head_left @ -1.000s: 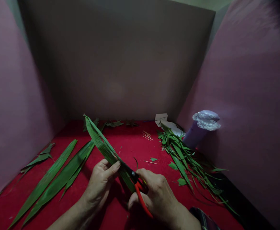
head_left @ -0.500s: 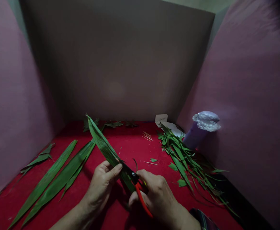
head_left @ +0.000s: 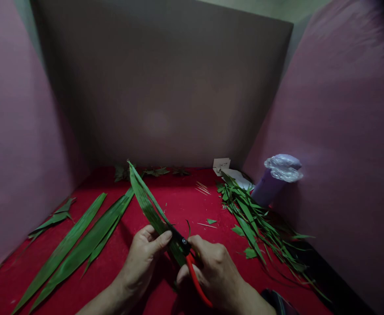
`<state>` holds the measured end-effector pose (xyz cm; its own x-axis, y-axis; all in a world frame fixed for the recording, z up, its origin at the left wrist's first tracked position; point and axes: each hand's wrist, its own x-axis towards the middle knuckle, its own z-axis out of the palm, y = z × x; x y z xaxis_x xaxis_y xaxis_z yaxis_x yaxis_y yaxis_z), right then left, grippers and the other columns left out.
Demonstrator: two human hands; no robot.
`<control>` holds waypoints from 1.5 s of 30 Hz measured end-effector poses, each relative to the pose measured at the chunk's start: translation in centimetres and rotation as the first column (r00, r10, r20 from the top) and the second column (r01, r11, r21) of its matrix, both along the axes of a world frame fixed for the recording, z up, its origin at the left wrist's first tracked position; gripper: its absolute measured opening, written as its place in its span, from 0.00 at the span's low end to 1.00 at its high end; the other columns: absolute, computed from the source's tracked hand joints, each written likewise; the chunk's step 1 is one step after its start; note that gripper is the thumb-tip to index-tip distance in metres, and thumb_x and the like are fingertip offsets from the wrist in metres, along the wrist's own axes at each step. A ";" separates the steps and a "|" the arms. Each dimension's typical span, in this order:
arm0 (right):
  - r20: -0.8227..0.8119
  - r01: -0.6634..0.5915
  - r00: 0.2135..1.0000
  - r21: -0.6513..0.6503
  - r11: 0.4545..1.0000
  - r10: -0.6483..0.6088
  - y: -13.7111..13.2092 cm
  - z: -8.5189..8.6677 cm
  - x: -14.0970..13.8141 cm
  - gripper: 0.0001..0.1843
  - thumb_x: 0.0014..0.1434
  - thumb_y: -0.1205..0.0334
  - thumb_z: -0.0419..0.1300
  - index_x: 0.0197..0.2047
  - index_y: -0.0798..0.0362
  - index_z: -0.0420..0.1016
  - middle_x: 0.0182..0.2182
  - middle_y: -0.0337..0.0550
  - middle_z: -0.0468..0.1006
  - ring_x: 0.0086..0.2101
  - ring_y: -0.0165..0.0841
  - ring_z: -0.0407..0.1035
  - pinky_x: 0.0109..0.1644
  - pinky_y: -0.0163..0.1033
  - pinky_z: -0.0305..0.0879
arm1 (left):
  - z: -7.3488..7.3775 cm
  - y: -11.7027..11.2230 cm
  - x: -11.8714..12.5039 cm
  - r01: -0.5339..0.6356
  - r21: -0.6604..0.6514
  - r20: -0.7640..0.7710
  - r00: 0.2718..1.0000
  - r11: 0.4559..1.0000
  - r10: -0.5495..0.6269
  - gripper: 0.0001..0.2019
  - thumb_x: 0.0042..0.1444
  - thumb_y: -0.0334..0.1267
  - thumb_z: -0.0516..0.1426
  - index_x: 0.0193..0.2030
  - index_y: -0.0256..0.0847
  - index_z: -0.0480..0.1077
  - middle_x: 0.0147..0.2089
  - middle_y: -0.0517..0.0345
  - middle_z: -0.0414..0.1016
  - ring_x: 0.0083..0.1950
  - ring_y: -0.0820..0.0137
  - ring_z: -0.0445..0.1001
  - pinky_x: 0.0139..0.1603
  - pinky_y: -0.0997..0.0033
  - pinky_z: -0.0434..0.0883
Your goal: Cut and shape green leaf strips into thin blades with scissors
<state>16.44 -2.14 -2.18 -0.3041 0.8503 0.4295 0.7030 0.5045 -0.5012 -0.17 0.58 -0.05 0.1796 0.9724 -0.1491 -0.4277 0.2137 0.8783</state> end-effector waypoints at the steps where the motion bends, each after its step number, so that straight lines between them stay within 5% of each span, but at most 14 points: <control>1: -0.004 -0.007 1.000 0.009 1.000 0.007 0.0 0.0 0.0 0.15 0.52 0.50 0.62 0.31 0.52 0.64 0.19 0.35 0.73 0.18 0.28 0.65 0.23 0.31 0.56 | 0.0 0.0 0.0 0.001 0.003 -0.002 1.000 1.000 -0.001 0.07 0.43 0.35 0.64 0.30 0.33 0.74 0.28 0.52 0.77 0.28 0.70 0.73 0.33 0.71 0.69; 8: -0.030 -0.031 0.999 0.024 0.999 0.032 0.0 0.1 0.0 0.09 0.51 0.63 0.64 0.31 0.52 0.65 0.18 0.33 0.75 0.18 0.28 0.68 0.23 0.30 0.56 | 0.3 0.0 0.3 -0.001 -0.007 0.022 1.000 1.000 0.001 0.08 0.44 0.34 0.63 0.32 0.34 0.72 0.31 0.53 0.77 0.30 0.69 0.74 0.35 0.69 0.70; 17: 0.009 -0.022 1.000 0.018 1.000 0.021 0.1 -0.2 0.0 0.12 0.51 0.57 0.64 0.31 0.52 0.66 0.19 0.34 0.75 0.18 0.28 0.69 0.23 0.30 0.58 | 1.8 0.4 -0.4 -0.168 -0.019 0.060 0.984 0.986 0.168 0.09 0.43 0.35 0.63 0.31 0.34 0.71 0.28 0.57 0.74 0.29 0.73 0.71 0.34 0.74 0.69; 28: -0.059 -0.072 0.996 -0.094 0.993 0.067 0.0 0.0 0.1 0.10 0.50 0.69 0.64 0.33 0.52 0.65 0.21 0.34 0.78 0.21 0.29 0.70 0.25 0.29 0.58 | 1.1 0.8 -0.7 -0.180 0.003 0.054 0.982 0.984 0.180 0.09 0.44 0.33 0.63 0.32 0.33 0.71 0.29 0.56 0.76 0.28 0.74 0.72 0.33 0.74 0.69; 45: -0.032 0.005 0.999 -0.065 0.998 -0.008 -0.4 0.4 0.0 0.26 0.43 0.41 0.65 0.35 0.53 0.66 0.21 0.33 0.67 0.21 0.27 0.57 0.24 0.31 0.52 | 1.1 0.5 -0.5 -0.138 -0.084 0.063 0.988 0.987 0.143 0.10 0.40 0.31 0.65 0.30 0.34 0.70 0.27 0.57 0.75 0.26 0.72 0.73 0.31 0.71 0.72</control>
